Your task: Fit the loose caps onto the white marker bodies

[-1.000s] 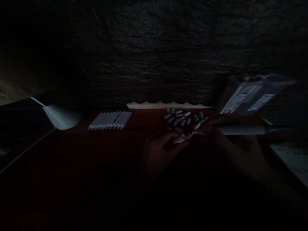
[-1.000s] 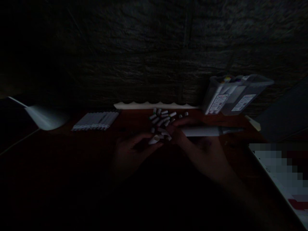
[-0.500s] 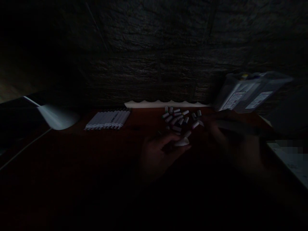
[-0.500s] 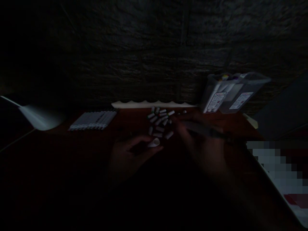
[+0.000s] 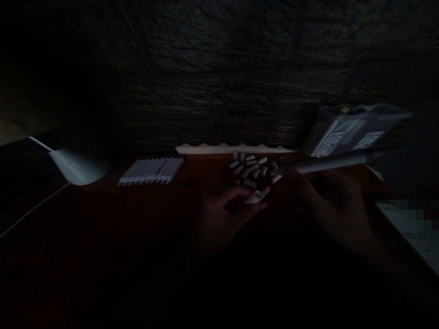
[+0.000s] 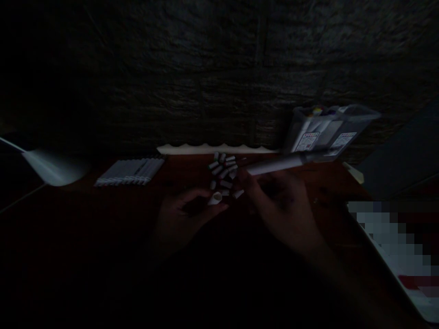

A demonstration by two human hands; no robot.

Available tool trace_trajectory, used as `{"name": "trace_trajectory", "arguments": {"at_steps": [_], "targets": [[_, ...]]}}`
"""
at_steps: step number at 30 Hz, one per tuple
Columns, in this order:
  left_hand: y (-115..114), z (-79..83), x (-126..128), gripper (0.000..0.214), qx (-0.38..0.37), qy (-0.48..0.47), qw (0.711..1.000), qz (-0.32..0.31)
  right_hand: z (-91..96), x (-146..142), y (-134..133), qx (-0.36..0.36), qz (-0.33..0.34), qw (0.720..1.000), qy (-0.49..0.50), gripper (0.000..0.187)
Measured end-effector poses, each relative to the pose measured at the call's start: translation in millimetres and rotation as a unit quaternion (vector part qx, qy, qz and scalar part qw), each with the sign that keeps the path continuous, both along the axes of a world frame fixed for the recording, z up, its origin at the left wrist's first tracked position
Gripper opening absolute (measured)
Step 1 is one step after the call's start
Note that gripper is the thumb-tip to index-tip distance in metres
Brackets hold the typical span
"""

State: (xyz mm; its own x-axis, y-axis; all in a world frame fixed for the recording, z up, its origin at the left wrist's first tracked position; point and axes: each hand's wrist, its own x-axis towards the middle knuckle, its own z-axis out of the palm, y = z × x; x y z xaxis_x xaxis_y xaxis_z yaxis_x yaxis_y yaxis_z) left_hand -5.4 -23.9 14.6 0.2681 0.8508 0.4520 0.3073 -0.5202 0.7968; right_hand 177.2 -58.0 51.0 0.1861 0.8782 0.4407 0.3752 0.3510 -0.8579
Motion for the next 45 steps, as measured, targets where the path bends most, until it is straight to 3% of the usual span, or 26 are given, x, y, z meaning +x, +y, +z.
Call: {"name": "trace_trajectory", "arguments": {"at_steps": [6, 15, 17, 20, 22, 24, 28, 33, 38, 45], "targets": [[2, -3.3, 0, 0.012, 0.003, 0.006, 1.0, -0.004, -0.2, -4, -6, 0.06, 0.024, 0.996, -0.067, 0.005], [-2, 5.6, 0, 0.007, 0.03, 0.018, 0.999, -0.007, -15.8, 2, -5, 0.068, 0.079, 0.97, -0.22, 0.017], [-3, 5.5, 0, 0.007, 0.04, 0.02, 0.999, 0.001, -12.4, 6, -3, 0.093, 0.051, 0.959, -0.262, 0.014], [-3, 4.8, 0, 0.009, 0.07, 0.016, 0.997, 0.021, -7.4, 19, 7, 0.118, -0.046, 0.942, -0.311, 0.014], [-3, 4.4, 0, 0.011, 0.088, 0.009, 0.995, 0.035, -7.2, 27, 14, 0.1, -0.105, 0.944, -0.295, 0.021], [-3, 3.7, -1, 0.01, 0.09, 0.005, 0.995, 0.041, -9.2, 30, 18, 0.08, -0.116, 0.954, -0.266, 0.025], [-1, 1.6, 0, 0.01, 0.068, 0.004, 0.997, 0.033, -12.6, 22, 17, 0.072, -0.073, 0.974, -0.2, 0.019], [2, -2.4, 0, 0.013, 0.058, -0.004, 0.997, 0.043, -11.7, 3, 12, 0.031, -0.006, 0.999, -0.043, 0.018], [6, -7.1, -1, 0.019, 0.013, 0.026, 0.999, 0.042, -17.2, -6, 11, -0.032, 0.102, 0.994, 0.019, 0.027], [4, -6.4, -1, 0.022, 0.017, 0.069, 0.997, 0.02, -29.8, -4, 14, -0.084, 0.143, 0.985, 0.049, 0.033]]}}
